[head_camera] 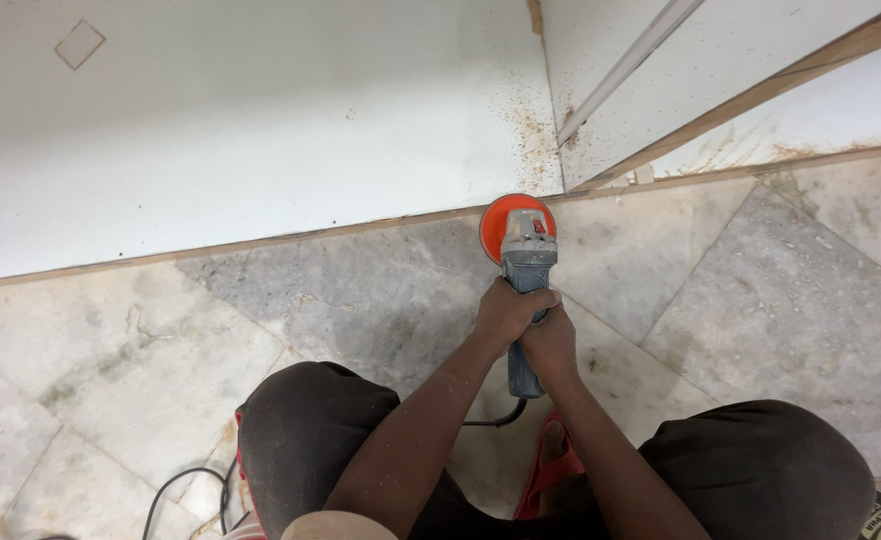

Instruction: The person uses an angle grinder with an orange disc to grind the floor surface along the base of a wall. The person moves the grinder back and forth along the edge where the floor meets the wall, generating dust.

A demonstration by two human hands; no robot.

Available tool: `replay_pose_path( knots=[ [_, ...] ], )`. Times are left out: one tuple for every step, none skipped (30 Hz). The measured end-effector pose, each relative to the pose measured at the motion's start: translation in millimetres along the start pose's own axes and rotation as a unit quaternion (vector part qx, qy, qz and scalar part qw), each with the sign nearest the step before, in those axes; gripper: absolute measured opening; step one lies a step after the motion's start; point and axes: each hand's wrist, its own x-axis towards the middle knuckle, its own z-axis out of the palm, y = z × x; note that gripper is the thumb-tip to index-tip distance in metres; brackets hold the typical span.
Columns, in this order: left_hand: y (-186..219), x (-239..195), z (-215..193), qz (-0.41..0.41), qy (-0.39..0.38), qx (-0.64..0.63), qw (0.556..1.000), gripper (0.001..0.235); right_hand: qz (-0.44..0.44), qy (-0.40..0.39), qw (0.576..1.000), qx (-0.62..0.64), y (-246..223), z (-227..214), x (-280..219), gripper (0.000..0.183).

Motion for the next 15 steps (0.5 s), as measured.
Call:
replay_pose_path(
  knots=[
    [-1.6,-1.3,-3.8,0.001,0.007,-0.009,1.000,0.048,-0.005,-0.004,1.000,-0.002,-1.1,3.0,-1.3,0.055],
    [-3.4,-3.0,-8.2,-0.001,0.006,-0.016,1.000,0.046,0.001,-0.011,1.000,-0.014,-2.9,5.9,-2.7,0.056],
    [-4.7,-4.8,-12.7,-0.003,0.005,-0.024,1.000,0.044,0.006,-0.017,1.000,-0.025,-5.4,8.4,-3.7,0.056],
    [-5.7,-6.3,-16.8,-0.004,0.004,-0.031,1.000,0.042,0.011,-0.024,0.999,-0.036,-8.1,11.0,-5.4,0.057],
    [-6.5,-7.8,-20.5,-0.005,0.006,-0.042,0.999,0.041,0.017,-0.028,0.999,-0.043,-11.2,14.0,-7.3,0.057],
    [-8.1,-10.0,-24.5,-0.005,0.009,-0.053,0.999,0.040,0.023,-0.032,0.998,-0.050,-14.3,17.7,-9.4,0.058],
    [-9.6,-11.3,-29.4,-0.005,0.012,-0.064,0.998,0.039,0.028,-0.037,0.997,-0.057,-17.4,21.7,-11.2,0.058],
    [-10.9,-11.8,-34.7,-0.005,0.011,-0.070,0.997,0.039,0.023,-0.040,0.998,-0.053,-20.1,25.8,-12.9,0.058],
    [-13.1,-13.0,-39.4,-0.007,0.011,-0.077,0.997,0.039,0.018,-0.043,0.998,-0.050,-21.8,29.7,-15.3,0.059],
    [-15.4,-14.2,-44.1,-0.008,0.010,-0.083,0.996,0.038,0.013,-0.046,0.998,-0.046,-23.3,33.9,-17.6,0.059],
    [-17.4,-15.2,-48.5,-0.009,0.016,-0.083,0.996,0.038,0.012,-0.047,0.997,-0.053,-24.8,38.2,-19.6,0.059],
    [-19.4,-16.1,-53.3,-0.010,0.023,-0.083,0.996,0.038,0.011,-0.049,0.997,-0.060,-26.2,43.2,-21.6,0.059],
    [-20.9,-16.6,-58.2,-0.011,0.028,-0.083,0.996,0.037,0.009,-0.050,0.997,-0.067,-27.8,47.8,-22.9,0.060],
    [-22.7,-17.4,-63.4,-0.012,0.031,-0.085,0.996,0.037,-0.001,-0.052,0.996,-0.071,-29.1,52.4,-24.1,0.059],
    [-24.8,-18.5,-68.1,-0.013,0.034,-0.087,0.996,0.037,-0.010,-0.053,0.996,-0.075,-29.8,56.6,-25.5,0.059]
  ],
)
